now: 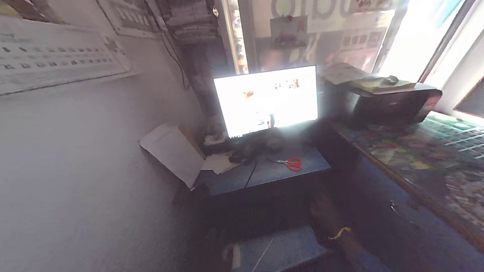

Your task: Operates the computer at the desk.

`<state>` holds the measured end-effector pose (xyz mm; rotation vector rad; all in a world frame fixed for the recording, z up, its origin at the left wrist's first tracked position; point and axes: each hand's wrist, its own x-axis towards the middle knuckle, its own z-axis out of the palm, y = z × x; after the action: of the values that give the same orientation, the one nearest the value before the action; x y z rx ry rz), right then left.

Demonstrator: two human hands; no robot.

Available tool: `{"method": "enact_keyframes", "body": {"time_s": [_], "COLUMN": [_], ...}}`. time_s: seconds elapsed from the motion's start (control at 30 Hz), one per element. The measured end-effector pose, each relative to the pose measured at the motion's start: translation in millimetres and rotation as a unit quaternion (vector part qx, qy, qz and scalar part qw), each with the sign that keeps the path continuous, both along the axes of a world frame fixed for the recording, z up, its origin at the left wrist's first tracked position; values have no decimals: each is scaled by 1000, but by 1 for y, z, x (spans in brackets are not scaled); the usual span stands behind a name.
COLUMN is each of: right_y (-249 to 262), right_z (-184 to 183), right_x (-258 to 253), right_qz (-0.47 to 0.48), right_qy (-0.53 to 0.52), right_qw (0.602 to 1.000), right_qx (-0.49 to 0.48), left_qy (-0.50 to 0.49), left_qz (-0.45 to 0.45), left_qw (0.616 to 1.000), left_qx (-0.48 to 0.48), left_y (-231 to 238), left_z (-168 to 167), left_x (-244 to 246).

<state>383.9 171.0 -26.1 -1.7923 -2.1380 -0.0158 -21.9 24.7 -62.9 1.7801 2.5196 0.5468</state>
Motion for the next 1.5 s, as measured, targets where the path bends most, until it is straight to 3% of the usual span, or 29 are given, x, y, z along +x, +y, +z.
{"method": "enact_keyframes", "body": {"time_s": [0.1,0.23,0.33,0.53,0.83,1.1,1.23,1.3,1.5], "right_y": [0,-2,-3,0,0,-3,-4,-5,-10], "right_z": [-1,2,4,-1,-6,-3,-1,4,21], "right_x": [1,-1,-2,-5,-3,-3,-3,-4,-12], "right_qz": [2,-6,8,8,17,15,9,2,-59], "right_qy": [-1,14,21,43,17,25,21,15,75], "right_qw": [1000,999,999,999,1000,999,999,999,994], "right_qx": [-2,-29,-39,-9,6,-26,-42,-44,-57], "left_qy": [28,54,5,20,25,-3,18,12,20], "left_qz": [-14,-19,-38,-26,-30,-40,-45,-46,-34], "left_qw": [999,997,999,999,997,999,999,998,999], "left_qx": [13,50,14,-1,68,-10,-10,-43,-36], "left_y": [-3,-7,-13,-13,-9,-15,-12,-13,-11], "left_z": [7,-13,5,17,-19,27,16,26,23], "left_x": [4,-5,-2,0,-10,11,6,9,8]}}
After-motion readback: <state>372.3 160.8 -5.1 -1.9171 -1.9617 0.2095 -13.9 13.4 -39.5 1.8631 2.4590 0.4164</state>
